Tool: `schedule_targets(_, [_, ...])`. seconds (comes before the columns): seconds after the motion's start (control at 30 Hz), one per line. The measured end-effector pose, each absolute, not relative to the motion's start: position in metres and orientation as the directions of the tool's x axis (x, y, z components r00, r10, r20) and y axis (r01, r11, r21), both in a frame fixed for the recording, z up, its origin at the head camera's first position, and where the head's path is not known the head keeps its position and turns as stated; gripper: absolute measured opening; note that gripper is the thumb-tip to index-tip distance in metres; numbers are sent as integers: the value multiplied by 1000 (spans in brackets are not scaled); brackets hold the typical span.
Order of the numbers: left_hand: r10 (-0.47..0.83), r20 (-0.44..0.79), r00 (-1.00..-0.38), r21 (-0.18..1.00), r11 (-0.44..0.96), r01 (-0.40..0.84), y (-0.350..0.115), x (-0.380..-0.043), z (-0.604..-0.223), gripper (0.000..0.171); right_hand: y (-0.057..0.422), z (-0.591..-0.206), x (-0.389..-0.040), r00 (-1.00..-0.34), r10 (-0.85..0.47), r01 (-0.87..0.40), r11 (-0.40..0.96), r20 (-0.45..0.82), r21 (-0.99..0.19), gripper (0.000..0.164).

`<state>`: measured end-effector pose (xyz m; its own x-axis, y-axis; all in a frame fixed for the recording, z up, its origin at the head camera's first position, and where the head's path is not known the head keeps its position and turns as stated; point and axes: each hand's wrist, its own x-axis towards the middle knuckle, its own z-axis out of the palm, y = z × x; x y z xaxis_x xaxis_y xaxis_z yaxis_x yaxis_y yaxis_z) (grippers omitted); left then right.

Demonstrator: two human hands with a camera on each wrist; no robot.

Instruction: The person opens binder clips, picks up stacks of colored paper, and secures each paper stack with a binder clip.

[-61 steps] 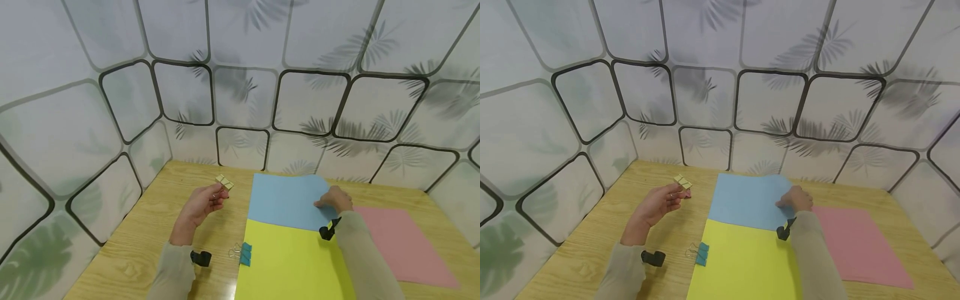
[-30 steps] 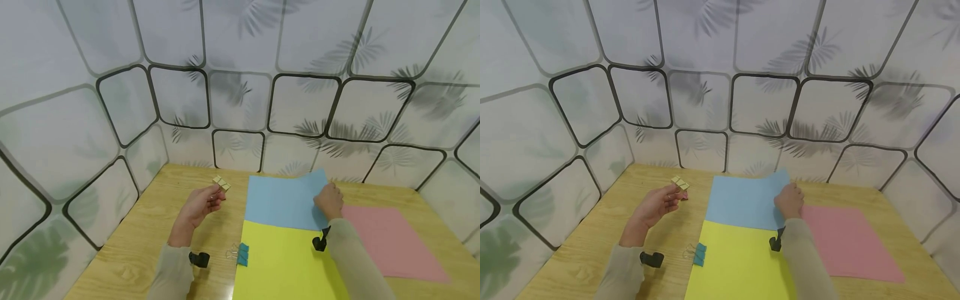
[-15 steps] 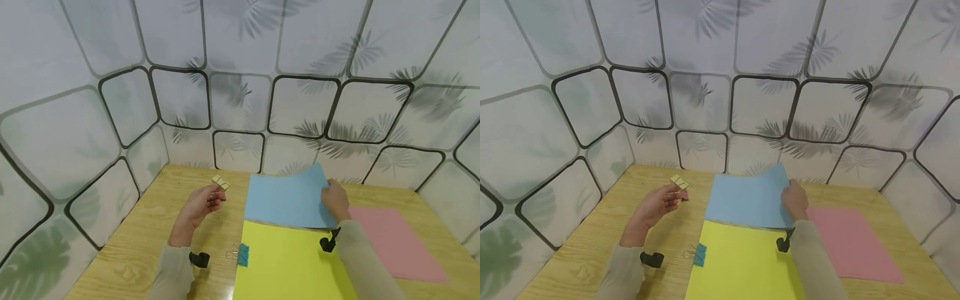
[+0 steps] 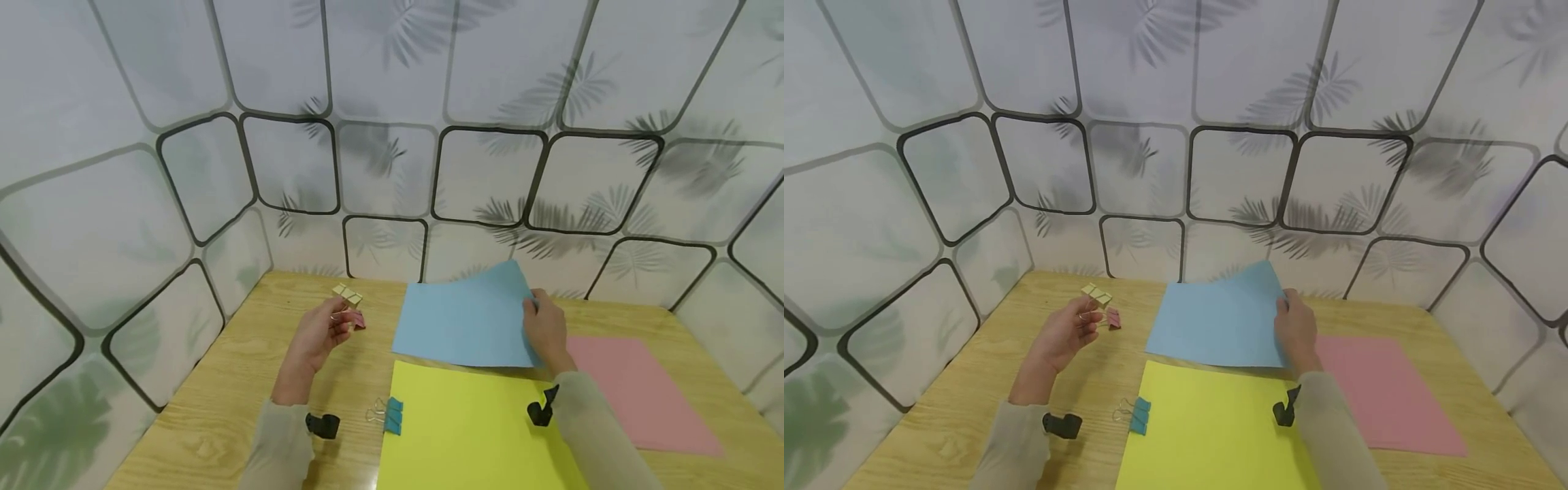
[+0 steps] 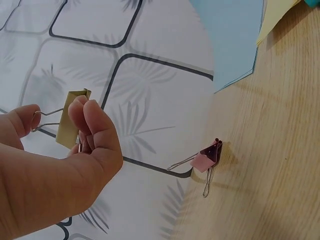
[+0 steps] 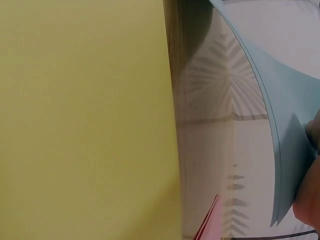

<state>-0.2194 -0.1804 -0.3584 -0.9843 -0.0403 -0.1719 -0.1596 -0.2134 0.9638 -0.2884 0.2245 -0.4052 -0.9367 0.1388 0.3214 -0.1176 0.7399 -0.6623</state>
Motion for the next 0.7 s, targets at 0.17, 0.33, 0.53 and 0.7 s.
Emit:
schedule_targets(0.17, [-34, -171, -985, 961, -225, -159, -179, -218, -360, 39, 220, -405, -282, -891, 186, -167, 715, 414, -679, 34])
schedule_targets(0.33, [-38, -167, -985, 963, -221, -155, -179, -218, -360, 37, 217, -402, -277, -877, 254, -165, 638, 408, -752, 34])
schedule_targets(0.53, [-42, -171, -984, 966, -206, -159, -179, -218, -361, 36, 218, -397, -267, -863, 328, -140, 576, 384, -806, 32])
schedule_targets(0.7, [-41, -173, -984, 967, -195, -162, -178, -218, -361, 34, 222, -391, -256, -805, 431, -140, 531, 409, -836, 30])
